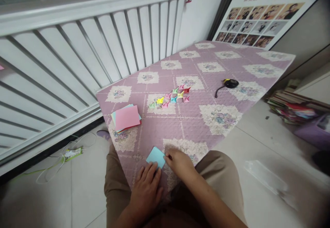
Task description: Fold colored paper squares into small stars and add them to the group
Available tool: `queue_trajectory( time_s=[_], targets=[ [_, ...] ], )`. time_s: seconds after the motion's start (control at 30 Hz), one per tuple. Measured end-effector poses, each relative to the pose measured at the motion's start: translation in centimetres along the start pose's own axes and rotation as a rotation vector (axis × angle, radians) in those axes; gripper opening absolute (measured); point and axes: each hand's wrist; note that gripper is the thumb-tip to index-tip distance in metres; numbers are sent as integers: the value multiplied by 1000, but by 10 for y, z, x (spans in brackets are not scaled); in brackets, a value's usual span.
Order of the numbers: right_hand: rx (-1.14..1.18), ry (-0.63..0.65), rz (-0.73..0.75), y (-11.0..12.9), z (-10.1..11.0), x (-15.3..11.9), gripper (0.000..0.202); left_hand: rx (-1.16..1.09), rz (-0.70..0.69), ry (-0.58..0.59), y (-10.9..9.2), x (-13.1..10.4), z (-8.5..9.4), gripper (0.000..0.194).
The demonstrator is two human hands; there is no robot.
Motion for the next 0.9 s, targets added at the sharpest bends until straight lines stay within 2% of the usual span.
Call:
queue_trajectory(
  time_s=[0.4,0.67,0.9],
  targets=[
    [-15,-22,-23,0,-2,-1,10,42,-15,-81,0,5,3,41],
    [-26,-4,-23,-2,-3,1,9,48,-43,-89,4,5,2,45],
    [-40,-1,17,-3,-3,2,13,7,-25,-34,4,3,3,48]
  ],
)
Point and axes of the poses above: each hand's wrist, its own x-axis towards the middle knuckle, its own z-axis out of the back of the hand, y = z × x, and after that the axes turned 2 degrees about y, right-handed
